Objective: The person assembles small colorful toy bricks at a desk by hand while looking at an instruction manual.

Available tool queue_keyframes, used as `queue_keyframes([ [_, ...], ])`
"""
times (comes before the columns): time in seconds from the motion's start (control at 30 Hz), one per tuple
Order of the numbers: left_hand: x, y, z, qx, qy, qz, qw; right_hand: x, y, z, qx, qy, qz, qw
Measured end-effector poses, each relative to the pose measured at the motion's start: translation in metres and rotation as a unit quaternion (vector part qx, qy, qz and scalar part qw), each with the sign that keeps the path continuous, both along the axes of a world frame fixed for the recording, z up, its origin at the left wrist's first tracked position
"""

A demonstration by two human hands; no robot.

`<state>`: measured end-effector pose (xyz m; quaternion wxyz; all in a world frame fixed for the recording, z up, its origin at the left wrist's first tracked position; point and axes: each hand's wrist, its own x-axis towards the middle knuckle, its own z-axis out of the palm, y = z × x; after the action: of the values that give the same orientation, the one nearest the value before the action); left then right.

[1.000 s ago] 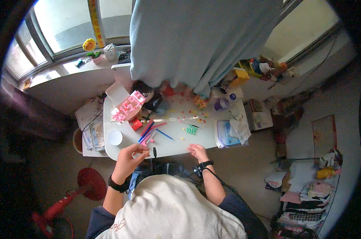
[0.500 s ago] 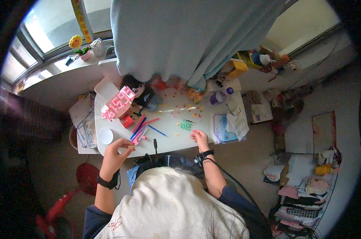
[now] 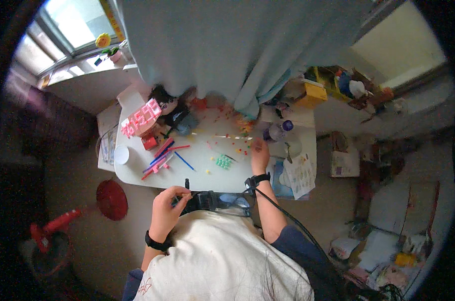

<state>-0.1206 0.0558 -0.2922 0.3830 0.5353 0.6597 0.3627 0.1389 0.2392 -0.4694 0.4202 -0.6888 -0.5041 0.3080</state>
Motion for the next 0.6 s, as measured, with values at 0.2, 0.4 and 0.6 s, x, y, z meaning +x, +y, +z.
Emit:
queue_keyframes([
  [0.2, 0.034, -0.015, 0.007, 0.026, 0.029, 0.085, 0.996, -0.019, 0.035, 0.036, 0.017, 0.016, 0.104, 0.994],
  [0.4, 0.045, -0.028, 0.012, 0.009, 0.039, 0.15, 0.988, -0.029, 0.052, 0.0, 0.007, -0.039, 0.075, 0.996],
  [0.6, 0.046, -0.013, 0.023, 0.061, 0.137, 0.116, 0.982, 0.008, 0.101, -0.073, 0.053, -0.048, 0.083, 0.994],
])
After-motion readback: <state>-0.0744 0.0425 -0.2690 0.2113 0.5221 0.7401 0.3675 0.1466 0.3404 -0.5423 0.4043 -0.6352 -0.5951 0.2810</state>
